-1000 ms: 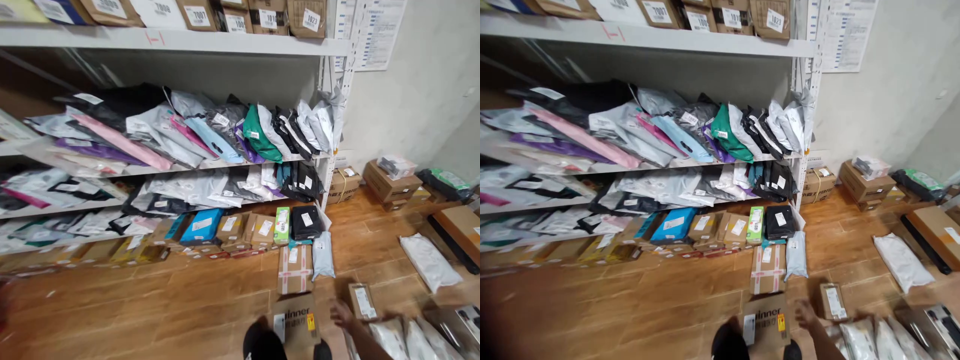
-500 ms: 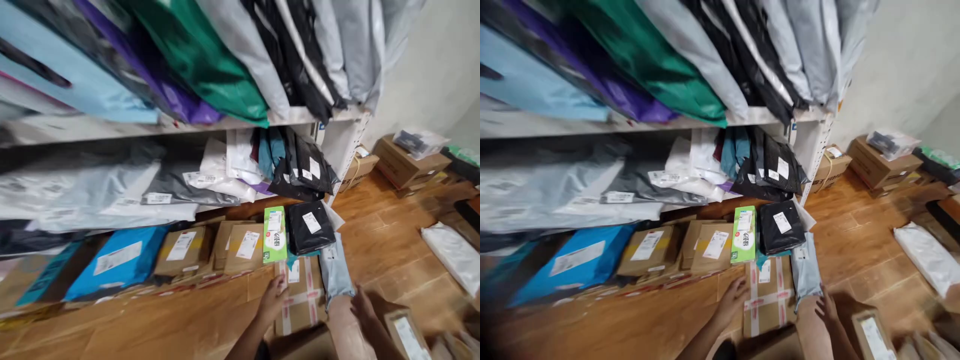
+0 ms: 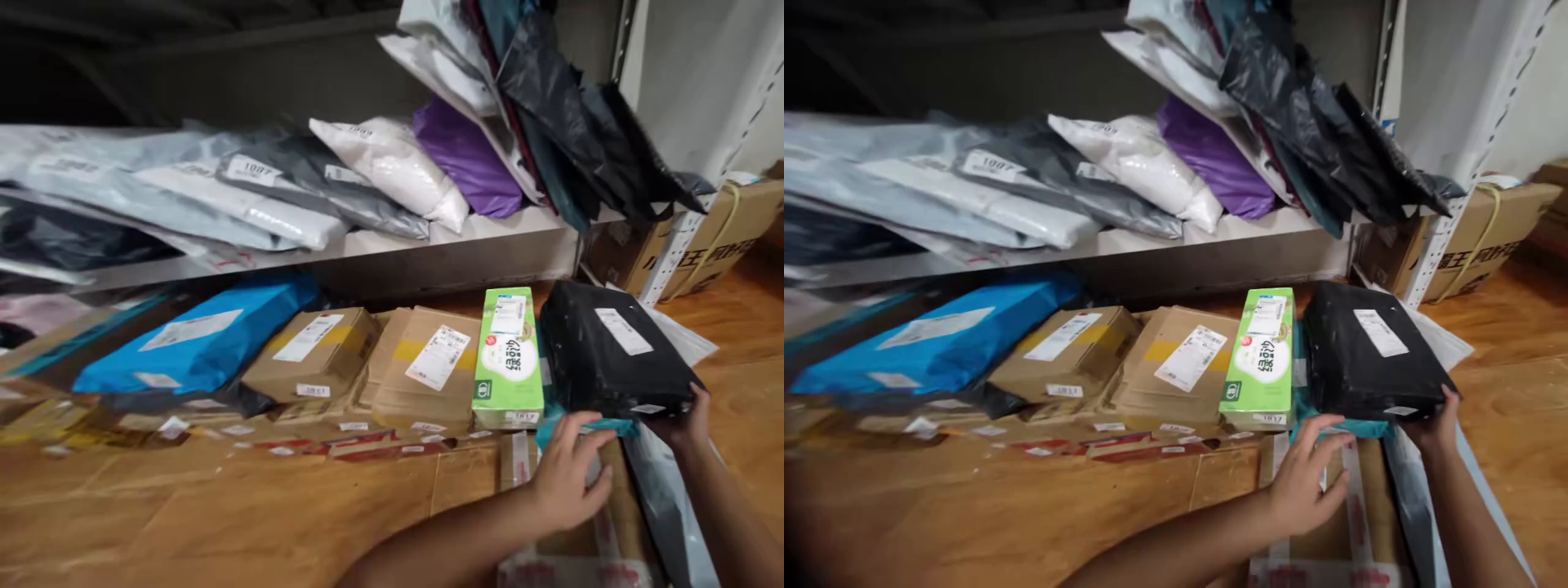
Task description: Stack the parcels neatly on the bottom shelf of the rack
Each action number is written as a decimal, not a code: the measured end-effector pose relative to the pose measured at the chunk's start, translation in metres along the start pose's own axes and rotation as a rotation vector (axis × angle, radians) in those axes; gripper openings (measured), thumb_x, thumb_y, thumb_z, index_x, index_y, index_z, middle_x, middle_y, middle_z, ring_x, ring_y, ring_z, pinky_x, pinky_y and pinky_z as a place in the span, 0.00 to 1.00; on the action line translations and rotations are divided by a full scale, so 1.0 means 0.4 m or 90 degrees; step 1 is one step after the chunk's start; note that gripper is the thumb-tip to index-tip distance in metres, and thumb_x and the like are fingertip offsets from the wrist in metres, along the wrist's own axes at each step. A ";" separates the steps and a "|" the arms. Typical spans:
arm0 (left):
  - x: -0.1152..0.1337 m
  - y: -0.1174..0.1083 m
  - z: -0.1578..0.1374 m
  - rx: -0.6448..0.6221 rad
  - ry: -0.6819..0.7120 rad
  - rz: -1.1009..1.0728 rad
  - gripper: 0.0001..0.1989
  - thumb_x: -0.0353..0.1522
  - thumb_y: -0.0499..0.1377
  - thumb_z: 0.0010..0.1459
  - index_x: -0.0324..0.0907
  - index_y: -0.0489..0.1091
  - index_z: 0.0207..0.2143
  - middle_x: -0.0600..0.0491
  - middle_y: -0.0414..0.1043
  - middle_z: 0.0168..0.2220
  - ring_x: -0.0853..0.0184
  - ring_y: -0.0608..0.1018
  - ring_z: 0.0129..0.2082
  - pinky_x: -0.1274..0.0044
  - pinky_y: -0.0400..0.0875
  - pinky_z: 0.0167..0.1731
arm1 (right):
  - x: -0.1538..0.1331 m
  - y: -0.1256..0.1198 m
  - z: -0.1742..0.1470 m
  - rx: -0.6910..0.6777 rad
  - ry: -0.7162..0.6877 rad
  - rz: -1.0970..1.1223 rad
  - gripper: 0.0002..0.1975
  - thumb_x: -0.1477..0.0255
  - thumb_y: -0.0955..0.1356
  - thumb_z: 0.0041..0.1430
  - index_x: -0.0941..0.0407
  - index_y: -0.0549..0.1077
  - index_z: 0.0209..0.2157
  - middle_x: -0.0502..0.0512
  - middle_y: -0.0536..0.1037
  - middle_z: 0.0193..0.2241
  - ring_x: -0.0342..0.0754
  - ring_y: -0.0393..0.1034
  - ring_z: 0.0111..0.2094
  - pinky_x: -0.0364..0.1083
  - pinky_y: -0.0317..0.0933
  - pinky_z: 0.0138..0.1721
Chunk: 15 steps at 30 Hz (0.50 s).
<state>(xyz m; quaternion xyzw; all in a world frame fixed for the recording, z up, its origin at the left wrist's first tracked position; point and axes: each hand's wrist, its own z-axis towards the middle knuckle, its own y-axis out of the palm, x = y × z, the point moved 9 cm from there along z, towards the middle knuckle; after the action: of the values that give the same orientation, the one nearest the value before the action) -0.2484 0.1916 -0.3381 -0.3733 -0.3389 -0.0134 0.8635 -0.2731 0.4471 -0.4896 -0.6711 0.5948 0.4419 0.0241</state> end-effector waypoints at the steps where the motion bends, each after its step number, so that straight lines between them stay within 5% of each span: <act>1: 0.004 -0.013 -0.011 0.011 0.066 0.059 0.24 0.33 0.56 0.59 0.43 0.64 0.58 0.41 0.65 0.57 0.56 0.70 0.57 0.62 0.70 0.56 | -0.003 -0.014 -0.019 0.022 -0.015 0.013 0.23 0.57 0.67 0.48 0.48 0.78 0.46 0.54 0.76 0.55 0.58 0.73 0.44 0.59 0.71 0.39; 4: -0.005 -0.098 -0.063 0.101 0.179 0.230 0.20 0.33 0.56 0.59 0.47 0.66 0.54 0.44 0.67 0.54 0.58 0.70 0.54 0.61 0.65 0.59 | -0.016 -0.057 -0.082 0.030 -0.072 0.009 0.20 0.60 0.68 0.46 0.48 0.79 0.43 0.55 0.75 0.56 0.59 0.72 0.45 0.61 0.70 0.39; 6: -0.049 -0.218 -0.123 0.265 0.120 0.316 0.17 0.32 0.56 0.59 0.49 0.66 0.51 0.46 0.67 0.50 0.60 0.70 0.53 0.61 0.62 0.61 | -0.028 -0.085 -0.114 0.016 -0.117 -0.014 0.21 0.61 0.68 0.46 0.48 0.78 0.43 0.55 0.75 0.55 0.60 0.72 0.47 0.62 0.70 0.41; 9: -0.180 -0.448 -0.289 0.591 -0.161 0.365 0.10 0.34 0.54 0.62 0.45 0.63 0.46 0.46 0.63 0.46 0.59 0.68 0.52 0.59 0.61 0.61 | -0.036 -0.098 -0.131 0.012 -0.158 -0.051 0.21 0.63 0.69 0.45 0.47 0.77 0.44 0.54 0.77 0.52 0.60 0.72 0.48 0.65 0.71 0.44; 11: -0.284 -0.566 -0.416 0.738 -0.384 0.348 0.15 0.39 0.51 0.63 0.41 0.61 0.49 0.42 0.62 0.48 0.56 0.66 0.54 0.58 0.60 0.61 | -0.031 -0.069 -0.124 0.009 -0.162 -0.071 0.20 0.65 0.69 0.45 0.48 0.77 0.43 0.54 0.77 0.51 0.59 0.72 0.47 0.63 0.71 0.44; 12: -0.335 -0.610 -0.472 0.787 -0.490 0.319 0.20 0.41 0.50 0.63 0.38 0.60 0.52 0.39 0.60 0.51 0.54 0.64 0.57 0.58 0.58 0.63 | -0.025 -0.042 -0.117 -0.002 -0.152 -0.081 0.19 0.65 0.68 0.45 0.49 0.77 0.42 0.55 0.78 0.50 0.58 0.72 0.46 0.63 0.72 0.44; 15: -0.466 -0.687 -0.534 0.726 -0.667 0.223 0.26 0.42 0.50 0.61 0.34 0.62 0.56 0.36 0.60 0.55 0.53 0.62 0.61 0.60 0.58 0.64 | -0.001 0.033 -0.089 -0.021 -0.078 -0.121 0.14 0.63 0.66 0.52 0.52 0.77 0.39 0.56 0.78 0.45 0.56 0.72 0.42 0.63 0.71 0.43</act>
<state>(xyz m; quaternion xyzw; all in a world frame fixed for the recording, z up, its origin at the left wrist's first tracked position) -0.3449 -0.1893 -0.3795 0.1207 -0.5922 0.4753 0.6394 -0.2637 0.4240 -0.4613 -0.6967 0.5184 0.4873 0.0915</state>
